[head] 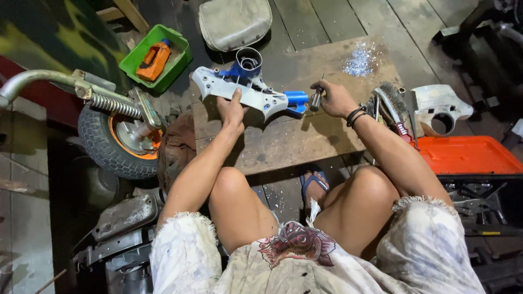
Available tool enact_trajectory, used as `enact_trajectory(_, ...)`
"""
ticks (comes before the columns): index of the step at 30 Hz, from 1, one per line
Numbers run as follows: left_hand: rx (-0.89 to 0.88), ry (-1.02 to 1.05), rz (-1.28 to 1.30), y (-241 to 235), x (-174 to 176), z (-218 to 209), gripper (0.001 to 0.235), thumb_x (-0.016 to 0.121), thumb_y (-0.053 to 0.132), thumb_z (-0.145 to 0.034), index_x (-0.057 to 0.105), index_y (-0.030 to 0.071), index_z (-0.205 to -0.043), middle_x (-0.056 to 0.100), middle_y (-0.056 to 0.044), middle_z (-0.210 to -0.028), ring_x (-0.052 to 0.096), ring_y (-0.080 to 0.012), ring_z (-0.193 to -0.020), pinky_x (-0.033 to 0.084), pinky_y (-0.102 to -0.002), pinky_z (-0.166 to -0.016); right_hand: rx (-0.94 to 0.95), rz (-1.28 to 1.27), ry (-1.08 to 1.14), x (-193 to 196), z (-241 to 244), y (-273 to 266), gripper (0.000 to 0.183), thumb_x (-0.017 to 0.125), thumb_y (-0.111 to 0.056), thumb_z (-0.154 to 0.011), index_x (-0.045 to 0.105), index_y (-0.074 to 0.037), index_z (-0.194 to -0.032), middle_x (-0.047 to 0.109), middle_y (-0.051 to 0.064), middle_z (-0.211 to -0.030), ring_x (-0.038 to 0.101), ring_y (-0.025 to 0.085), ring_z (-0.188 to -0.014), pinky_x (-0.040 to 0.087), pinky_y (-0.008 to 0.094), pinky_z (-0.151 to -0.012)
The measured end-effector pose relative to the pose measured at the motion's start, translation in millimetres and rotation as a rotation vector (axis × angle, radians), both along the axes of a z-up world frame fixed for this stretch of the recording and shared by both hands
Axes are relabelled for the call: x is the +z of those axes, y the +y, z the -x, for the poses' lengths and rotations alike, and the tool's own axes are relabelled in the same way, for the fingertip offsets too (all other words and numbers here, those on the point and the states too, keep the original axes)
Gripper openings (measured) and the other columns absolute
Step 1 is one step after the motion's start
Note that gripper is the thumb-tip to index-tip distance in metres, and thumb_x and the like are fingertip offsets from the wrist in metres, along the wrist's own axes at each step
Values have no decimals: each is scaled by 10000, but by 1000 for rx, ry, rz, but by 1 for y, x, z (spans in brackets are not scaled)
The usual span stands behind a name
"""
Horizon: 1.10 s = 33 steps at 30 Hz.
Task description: Repairing a motorcycle part using hand tools on a workshop floor.
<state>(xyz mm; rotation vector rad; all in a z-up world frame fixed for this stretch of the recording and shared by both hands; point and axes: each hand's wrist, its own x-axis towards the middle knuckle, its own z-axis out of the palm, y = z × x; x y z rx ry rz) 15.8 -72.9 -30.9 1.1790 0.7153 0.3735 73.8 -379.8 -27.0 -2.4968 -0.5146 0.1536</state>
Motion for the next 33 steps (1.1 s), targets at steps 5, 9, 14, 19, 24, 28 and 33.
enact_trajectory(5,-90,44,44,14,-3,14,725,747,211,-958,328,-30,-1498,367,-291,-1436,542,-455,-1244,616,-617,-881,25,-65,-18,15,6,4,355,622,-202,-966,630,-162,-1319,725,208,-1152,665,486,-1080,512,609,-956)
enact_trajectory(9,-164,224,62,15,31,33,398,670,267,-948,506,91,-1265,723,-157,-1238,799,-257,-817,656,-317,-602,121,-145,-129,11,-6,2,278,570,-314,-1108,561,-69,-1240,734,223,-1096,710,401,-881,562,495,-656)
enact_trajectory(14,-193,302,27,24,21,41,448,672,318,-941,480,69,-1259,679,-154,-1213,785,-225,-752,627,-295,-530,82,-137,-66,10,-11,7,341,521,-366,-1128,559,-49,-1247,729,245,-1040,708,379,-822,588,489,-633)
enact_trajectory(19,-286,349,-74,31,18,59,371,655,355,-966,596,47,-1164,717,-98,-880,691,-197,-584,590,-323,-453,-33,-253,93,29,0,14,451,545,-475,-1079,680,-57,-1186,783,111,-1056,755,265,-976,587,399,-775)
enact_trajectory(24,-454,439,-105,35,37,71,407,558,407,-1024,480,51,-1204,652,-114,-980,691,-213,-698,522,-303,-488,77,-342,-162,24,3,14,232,663,-293,-1083,715,-72,-1129,743,130,-1046,701,270,-917,558,367,-749)
enact_trajectory(28,-668,445,-110,38,34,73,527,573,381,-1036,383,26,-1377,600,-82,-898,575,-143,-613,487,-249,-448,74,-241,-203,13,-4,21,205,726,-263,-1024,729,-94,-1140,742,138,-1010,692,304,-874,524,401,-724)
enact_trajectory(33,-950,401,-798,31,42,68,260,676,382,-1033,675,140,-941,677,4,-760,562,-93,-570,484,-242,-550,62,-279,-100,26,1,37,264,725,-299,-999,718,-95,-1168,734,164,-1098,685,320,-982,558,418,-789)
